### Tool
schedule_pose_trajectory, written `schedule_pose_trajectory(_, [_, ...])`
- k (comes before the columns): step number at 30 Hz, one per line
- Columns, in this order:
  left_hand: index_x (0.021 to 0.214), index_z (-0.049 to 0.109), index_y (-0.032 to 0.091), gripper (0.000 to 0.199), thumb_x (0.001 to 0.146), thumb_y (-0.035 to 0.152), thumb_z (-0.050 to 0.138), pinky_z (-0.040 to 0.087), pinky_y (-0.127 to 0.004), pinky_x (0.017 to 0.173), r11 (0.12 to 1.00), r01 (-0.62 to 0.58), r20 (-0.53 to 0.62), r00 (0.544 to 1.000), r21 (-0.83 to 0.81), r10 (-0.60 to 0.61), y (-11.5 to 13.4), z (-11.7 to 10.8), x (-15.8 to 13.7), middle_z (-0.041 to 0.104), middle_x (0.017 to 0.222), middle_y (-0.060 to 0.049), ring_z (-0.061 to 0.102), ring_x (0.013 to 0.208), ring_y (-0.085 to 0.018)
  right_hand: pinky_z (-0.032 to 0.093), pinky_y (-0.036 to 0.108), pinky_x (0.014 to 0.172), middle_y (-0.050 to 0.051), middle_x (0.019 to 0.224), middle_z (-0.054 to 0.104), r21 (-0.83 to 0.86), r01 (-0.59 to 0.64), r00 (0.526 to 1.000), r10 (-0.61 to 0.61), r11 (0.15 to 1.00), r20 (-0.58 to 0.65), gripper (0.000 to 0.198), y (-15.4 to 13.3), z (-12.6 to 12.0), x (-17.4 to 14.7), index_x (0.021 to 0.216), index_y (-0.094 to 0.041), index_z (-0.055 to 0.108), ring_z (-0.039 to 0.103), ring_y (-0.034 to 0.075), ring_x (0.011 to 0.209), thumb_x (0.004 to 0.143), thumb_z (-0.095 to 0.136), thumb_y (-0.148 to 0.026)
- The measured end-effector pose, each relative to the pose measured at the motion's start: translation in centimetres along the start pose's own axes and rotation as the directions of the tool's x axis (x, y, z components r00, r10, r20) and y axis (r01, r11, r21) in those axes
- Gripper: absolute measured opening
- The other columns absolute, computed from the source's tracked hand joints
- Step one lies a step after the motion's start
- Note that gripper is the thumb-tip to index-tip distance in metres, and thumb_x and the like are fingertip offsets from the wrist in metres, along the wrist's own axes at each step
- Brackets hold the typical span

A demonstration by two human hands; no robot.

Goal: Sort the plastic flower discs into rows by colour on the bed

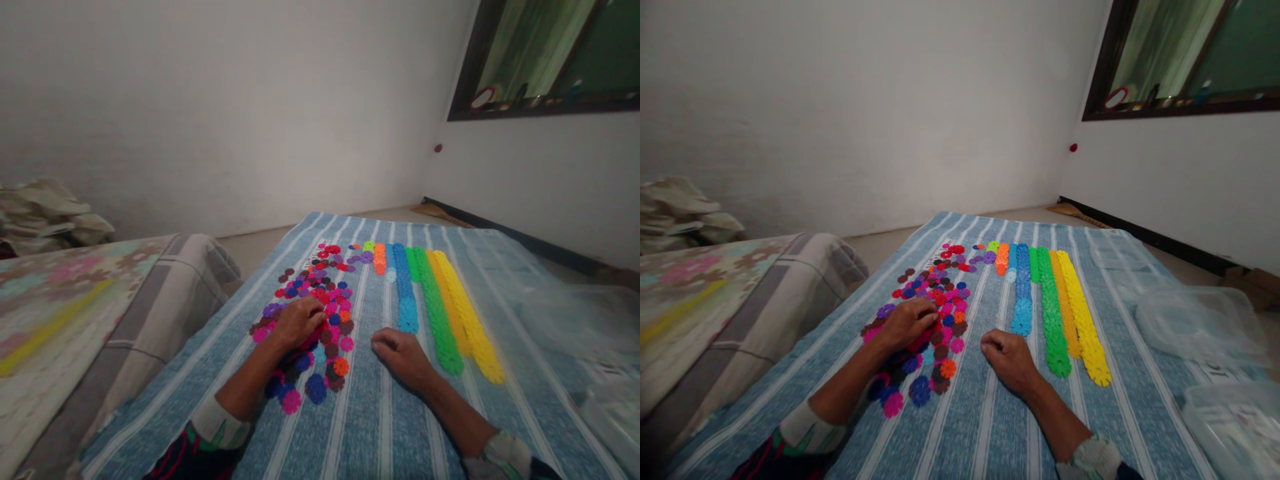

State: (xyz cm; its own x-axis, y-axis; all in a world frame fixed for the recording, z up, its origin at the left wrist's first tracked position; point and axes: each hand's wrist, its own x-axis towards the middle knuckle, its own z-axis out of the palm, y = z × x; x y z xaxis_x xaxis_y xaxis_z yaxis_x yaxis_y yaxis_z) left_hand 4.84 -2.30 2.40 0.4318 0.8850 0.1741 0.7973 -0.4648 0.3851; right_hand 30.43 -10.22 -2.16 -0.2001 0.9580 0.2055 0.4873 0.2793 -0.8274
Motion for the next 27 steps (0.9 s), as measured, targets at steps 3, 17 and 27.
schedule_pose_trajectory(3, [0.077,0.067,0.020,0.020,0.086,0.027,0.050,0.045,-0.027,0.075,0.998,0.046,-0.136,0.990,0.034,-0.041,-1.7,0.1,-0.6,0.067,0.082,-0.004,0.060,0.078,-0.016,0.044,0.026,0.069,0.002,0.074,0.067,0.007,0.002,1.000,-0.002,1.000,-0.011,0.019,0.3,0.1,-0.1,0.077,-0.018,0.067,0.062,0.016,0.072,0.083,0.052,-0.028])
schedule_pose_trajectory(17, [0.085,0.069,0.018,0.029,0.086,0.033,0.044,0.049,-0.033,0.083,0.985,0.170,-0.331,0.931,0.027,-0.152,-5.4,0.0,-1.1,0.071,0.094,-0.008,0.065,0.089,-0.022,0.042,0.026,0.062,-0.001,0.067,0.061,0.065,-0.082,0.994,0.087,0.995,-0.071,0.019,0.7,0.4,-0.1,0.076,-0.019,0.066,0.056,0.015,0.063,0.082,0.055,-0.033])
schedule_pose_trajectory(27, [0.080,0.069,0.019,0.026,0.086,0.029,0.046,0.048,-0.031,0.075,0.988,0.144,-0.293,0.949,0.064,-0.119,-4.8,0.4,-1.0,0.070,0.088,-0.007,0.064,0.083,-0.020,0.043,0.027,0.064,0.000,0.068,0.062,0.044,-0.071,0.990,0.076,0.996,-0.121,0.020,0.6,0.6,-0.1,0.077,-0.019,0.066,0.058,0.016,0.065,0.080,0.054,-0.035])
